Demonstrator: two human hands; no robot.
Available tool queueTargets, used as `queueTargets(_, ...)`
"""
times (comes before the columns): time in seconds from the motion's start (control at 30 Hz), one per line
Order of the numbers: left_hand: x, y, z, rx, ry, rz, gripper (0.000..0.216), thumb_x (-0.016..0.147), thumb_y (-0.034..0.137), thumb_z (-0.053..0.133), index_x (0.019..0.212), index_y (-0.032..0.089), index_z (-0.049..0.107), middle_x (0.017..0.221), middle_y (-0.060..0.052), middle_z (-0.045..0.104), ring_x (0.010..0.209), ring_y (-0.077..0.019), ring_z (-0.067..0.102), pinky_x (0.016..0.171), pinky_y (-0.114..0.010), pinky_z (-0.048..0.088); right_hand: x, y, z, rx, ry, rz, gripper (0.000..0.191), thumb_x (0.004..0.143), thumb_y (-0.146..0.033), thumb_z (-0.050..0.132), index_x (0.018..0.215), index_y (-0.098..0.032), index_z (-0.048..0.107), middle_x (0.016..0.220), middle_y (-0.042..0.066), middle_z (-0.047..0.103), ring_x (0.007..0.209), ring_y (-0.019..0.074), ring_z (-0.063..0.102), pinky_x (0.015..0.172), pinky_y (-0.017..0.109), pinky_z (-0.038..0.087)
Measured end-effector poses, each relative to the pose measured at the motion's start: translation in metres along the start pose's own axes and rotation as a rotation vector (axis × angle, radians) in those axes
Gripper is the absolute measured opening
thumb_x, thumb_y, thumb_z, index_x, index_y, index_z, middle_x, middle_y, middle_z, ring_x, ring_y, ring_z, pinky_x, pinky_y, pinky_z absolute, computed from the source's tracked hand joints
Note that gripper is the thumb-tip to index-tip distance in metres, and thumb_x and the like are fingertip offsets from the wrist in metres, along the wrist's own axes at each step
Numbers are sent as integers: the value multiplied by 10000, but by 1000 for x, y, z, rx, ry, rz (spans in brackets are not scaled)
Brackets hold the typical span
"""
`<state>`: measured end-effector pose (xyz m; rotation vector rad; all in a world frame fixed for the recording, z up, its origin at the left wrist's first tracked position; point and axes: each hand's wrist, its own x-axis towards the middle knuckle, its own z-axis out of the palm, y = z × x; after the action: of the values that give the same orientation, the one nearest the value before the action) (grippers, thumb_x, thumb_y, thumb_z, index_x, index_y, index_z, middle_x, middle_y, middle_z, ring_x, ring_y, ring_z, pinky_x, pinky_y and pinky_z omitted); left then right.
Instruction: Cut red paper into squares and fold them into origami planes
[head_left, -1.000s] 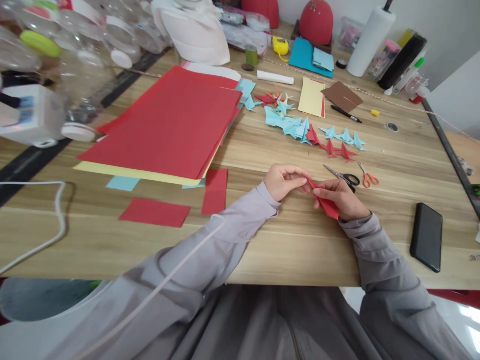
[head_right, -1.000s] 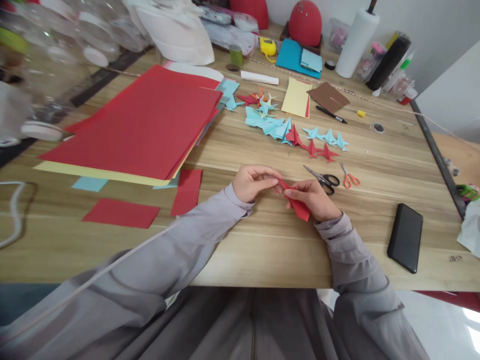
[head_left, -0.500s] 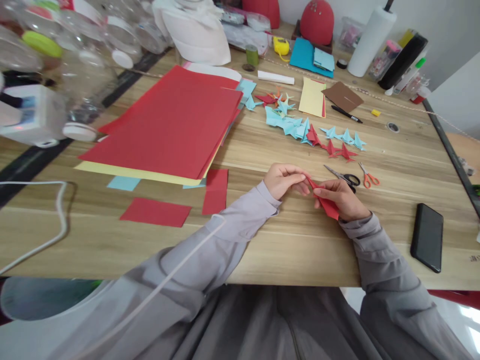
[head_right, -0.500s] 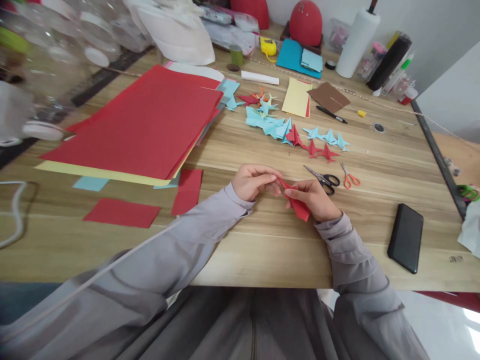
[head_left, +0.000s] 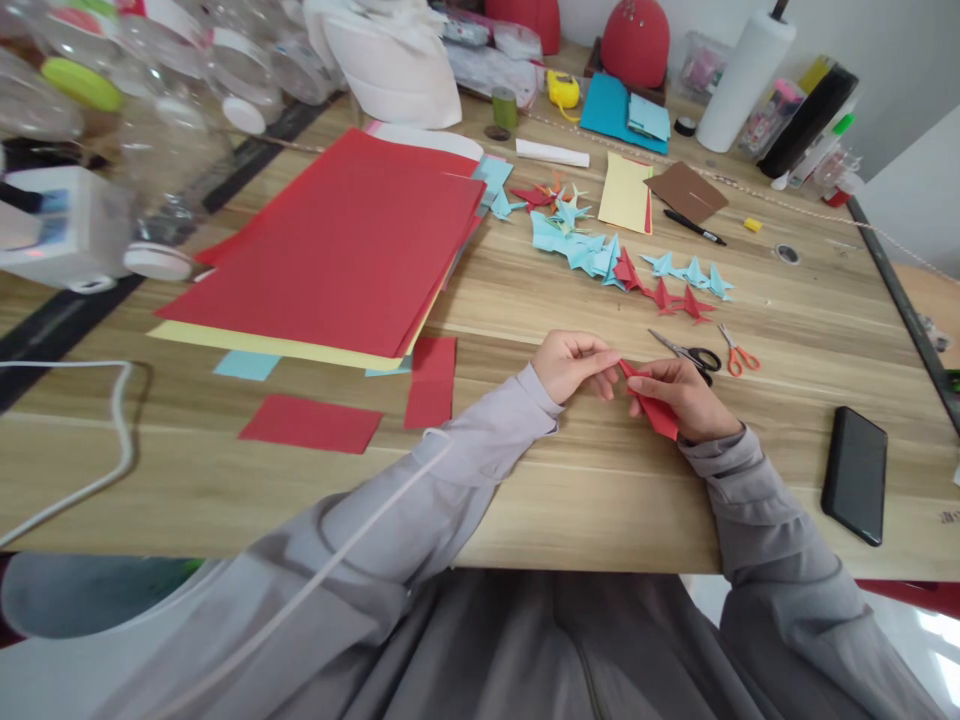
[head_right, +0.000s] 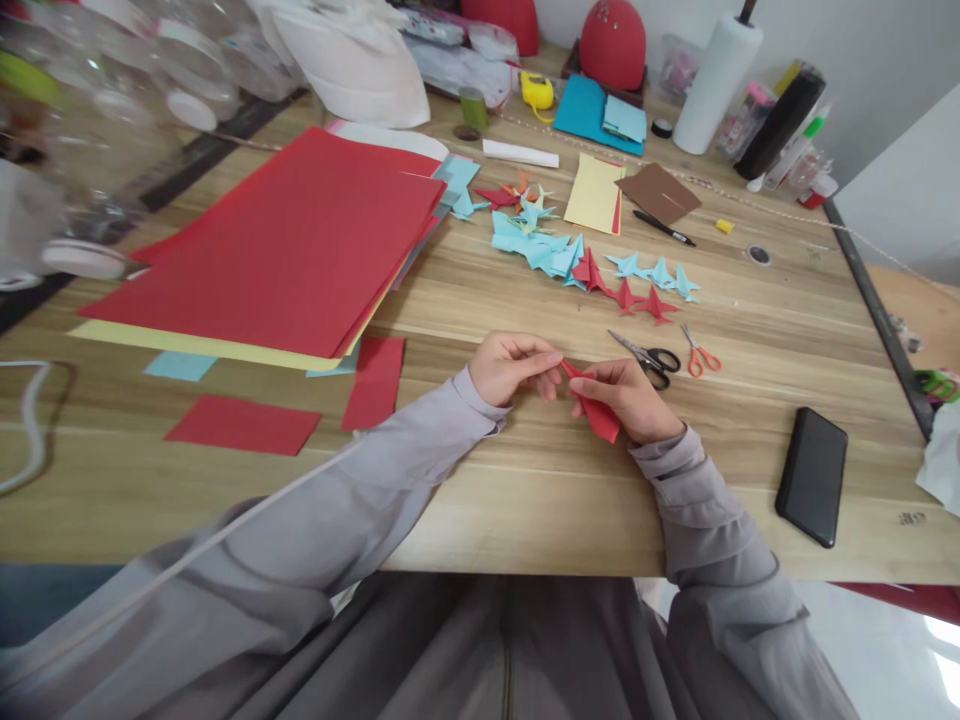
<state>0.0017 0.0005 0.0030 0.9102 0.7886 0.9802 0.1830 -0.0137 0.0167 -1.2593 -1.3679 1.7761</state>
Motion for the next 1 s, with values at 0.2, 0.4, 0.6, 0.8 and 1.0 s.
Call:
queueTargets(0.2, 0, -2, 1, 5, 0, -3, 282, 727, 316, 769, 662, 101, 598, 533, -13, 629, 413, -134, 615, 425, -237, 520, 0, 0, 0, 24, 11, 4, 305, 680, -432, 781, 701, -137, 705, 556, 34, 682, 418, 85, 503, 410, 209, 331)
queueTargets(0.4, -1, -2, 1, -30, -47, -8, 306, 775, 347, 728, 666, 107, 573, 554, -16, 630, 450, -144, 639, 458, -239, 535, 1, -1, 2, 57, 16, 2, 282, 669, -408, 788, 702, -138, 713, 550, 35, 683, 431, 94, 526, 415, 203, 348)
queueTargets(0.6, 0, -1, 0, -41, -21, -13, 312, 791, 362, 709, 682, 98, 584, 564, -30, 637, 456, -152, 643, 452, -246, 536, 0, 0, 1, 29, 30, 8, 289, 688, -408, 779, 704, -130, 703, 553, 36, 683, 406, 84, 489, 400, 206, 321)
queueTargets(0.8, 0, -2, 1, 5, 16, 29, 327, 771, 386, 725, 673, 107, 586, 553, -18, 630, 436, -134, 623, 444, -236, 526, 0, 1, 0, 8, 18, 13, 304, 698, -430, 770, 716, -133, 708, 556, 37, 684, 403, 85, 472, 394, 212, 297)
queueTargets(1.0, 0, -5, 1, 60, 9, 86, 346, 757, 404, 732, 644, 125, 563, 515, 6, 601, 401, -117, 592, 415, -221, 491, 0, 0, 0, -18, -8, -14, 305, 719, -432, 759, 683, -134, 703, 547, 33, 670, 410, 80, 468, 403, 210, 306)
